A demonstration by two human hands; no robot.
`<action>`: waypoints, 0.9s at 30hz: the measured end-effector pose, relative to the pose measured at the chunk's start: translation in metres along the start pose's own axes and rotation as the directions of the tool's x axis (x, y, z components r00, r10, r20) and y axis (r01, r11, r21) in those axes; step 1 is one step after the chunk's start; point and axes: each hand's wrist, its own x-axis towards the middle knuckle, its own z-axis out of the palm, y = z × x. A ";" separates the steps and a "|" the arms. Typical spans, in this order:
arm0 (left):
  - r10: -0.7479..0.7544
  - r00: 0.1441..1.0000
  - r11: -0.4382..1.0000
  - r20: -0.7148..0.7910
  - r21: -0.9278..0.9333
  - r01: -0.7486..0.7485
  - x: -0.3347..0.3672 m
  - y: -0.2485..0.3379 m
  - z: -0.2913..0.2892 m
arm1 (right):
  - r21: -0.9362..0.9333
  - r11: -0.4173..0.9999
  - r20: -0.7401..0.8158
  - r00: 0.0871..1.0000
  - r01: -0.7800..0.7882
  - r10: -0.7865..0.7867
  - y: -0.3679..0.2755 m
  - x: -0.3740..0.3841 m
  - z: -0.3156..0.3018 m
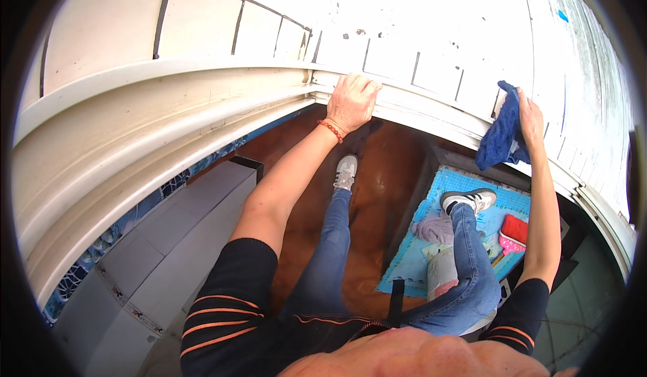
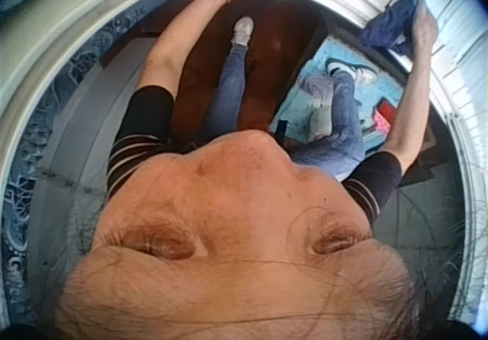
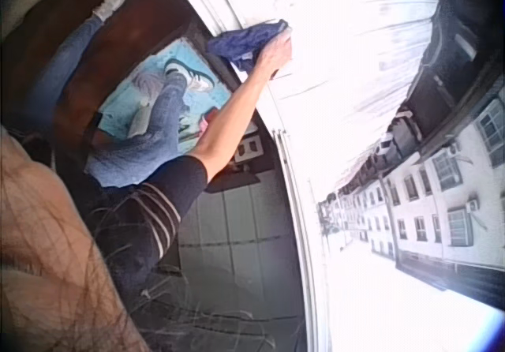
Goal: The person wipes the exterior window frame and sill with a blue cloth, then dips the cloth into a bucket of soapy water, wrings it out, and resumes wiping the frame. The task is performed from a head-mounted camera perspective on a balcony.
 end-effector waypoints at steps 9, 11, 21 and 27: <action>-0.101 0.965 0.994 0.240 -0.014 0.107 -0.014 -0.003 0.030 | 0.433 0.514 0.175 0.490 0.740 -0.854 -0.274 0.033 0.178; -0.125 0.971 0.992 0.204 0.011 0.126 -0.014 -0.002 0.026 | 0.408 0.541 0.114 0.547 0.736 -0.830 -0.279 0.043 0.196; -0.326 0.839 0.850 0.436 -0.253 0.462 -0.013 -0.005 0.016 | 0.055 0.664 0.468 0.568 0.745 -0.677 -0.308 0.019 0.193; -0.114 0.967 0.987 0.228 -0.082 0.136 -0.018 -0.012 0.025 | -0.066 0.636 0.450 0.592 0.769 -0.669 -0.256 0.016 0.156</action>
